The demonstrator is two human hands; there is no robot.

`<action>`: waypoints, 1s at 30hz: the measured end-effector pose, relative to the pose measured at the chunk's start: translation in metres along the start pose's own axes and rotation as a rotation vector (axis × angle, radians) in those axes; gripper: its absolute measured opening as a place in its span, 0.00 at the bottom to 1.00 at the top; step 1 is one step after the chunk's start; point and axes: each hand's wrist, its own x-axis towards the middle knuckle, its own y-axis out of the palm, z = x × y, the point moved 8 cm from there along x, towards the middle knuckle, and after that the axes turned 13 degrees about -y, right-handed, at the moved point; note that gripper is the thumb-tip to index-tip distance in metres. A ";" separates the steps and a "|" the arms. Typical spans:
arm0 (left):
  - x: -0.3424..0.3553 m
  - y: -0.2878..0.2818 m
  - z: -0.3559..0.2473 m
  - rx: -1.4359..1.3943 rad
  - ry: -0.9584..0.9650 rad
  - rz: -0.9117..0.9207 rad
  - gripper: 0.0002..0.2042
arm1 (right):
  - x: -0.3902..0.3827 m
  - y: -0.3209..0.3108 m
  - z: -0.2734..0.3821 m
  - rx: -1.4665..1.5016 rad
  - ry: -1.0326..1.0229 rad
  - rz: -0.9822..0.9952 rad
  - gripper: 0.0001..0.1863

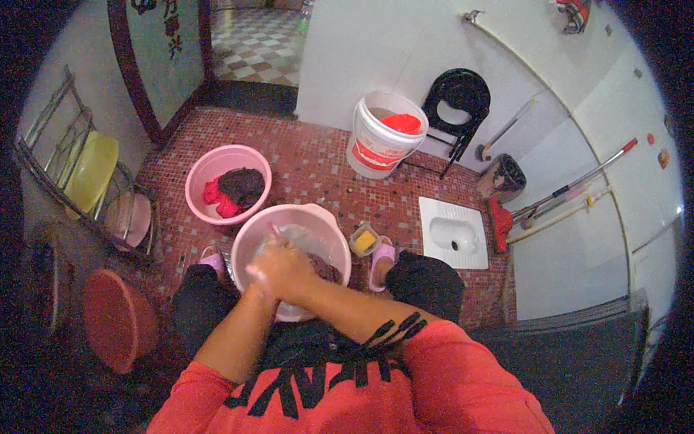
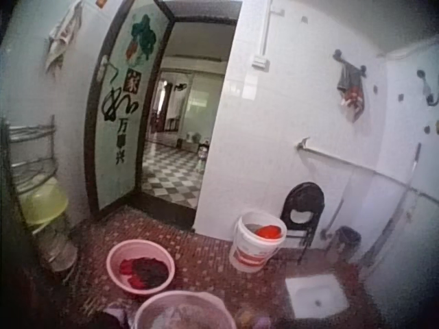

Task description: The person washes a striped garment by hand in a basin of soapy water, scrubbing the fabric with their hands and a small yellow sponge.

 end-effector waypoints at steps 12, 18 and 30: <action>-0.032 0.030 -0.034 0.192 -0.134 -0.273 0.27 | -0.046 0.006 -0.120 1.583 0.839 -0.427 0.11; -0.038 0.041 -0.012 0.435 -0.271 -0.300 0.28 | -0.061 0.018 -0.154 1.951 0.759 -0.512 0.11; -0.029 0.072 -0.040 0.967 -0.209 -0.401 0.17 | -0.063 -0.012 -0.206 1.982 0.639 -0.659 0.07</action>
